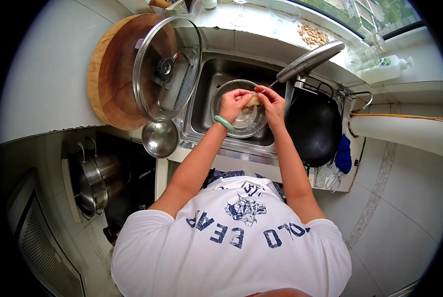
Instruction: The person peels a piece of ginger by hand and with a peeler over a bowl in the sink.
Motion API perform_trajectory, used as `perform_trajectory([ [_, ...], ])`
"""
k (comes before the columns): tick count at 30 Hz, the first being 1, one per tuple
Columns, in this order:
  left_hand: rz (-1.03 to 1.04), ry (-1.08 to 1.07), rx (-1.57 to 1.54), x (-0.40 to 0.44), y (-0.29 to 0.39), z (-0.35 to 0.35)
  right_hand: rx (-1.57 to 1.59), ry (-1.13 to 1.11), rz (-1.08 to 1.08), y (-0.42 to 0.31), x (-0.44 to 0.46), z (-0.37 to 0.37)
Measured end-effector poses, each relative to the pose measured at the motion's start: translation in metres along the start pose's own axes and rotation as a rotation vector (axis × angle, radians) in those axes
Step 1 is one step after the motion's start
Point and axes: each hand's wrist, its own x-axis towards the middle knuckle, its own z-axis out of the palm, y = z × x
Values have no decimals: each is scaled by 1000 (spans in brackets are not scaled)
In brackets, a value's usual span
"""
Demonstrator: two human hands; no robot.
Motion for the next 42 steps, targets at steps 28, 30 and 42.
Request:
perform_trajectory([
  [28,512,109,647,-11,-2,4,49,85,195,-3,-8,8],
  [30,512,97,640,-11,-5,3,50,65,193,-4,-7,9],
  [42,241,3,121,-9,-11,4,-157,45,152,38,2,-7],
])
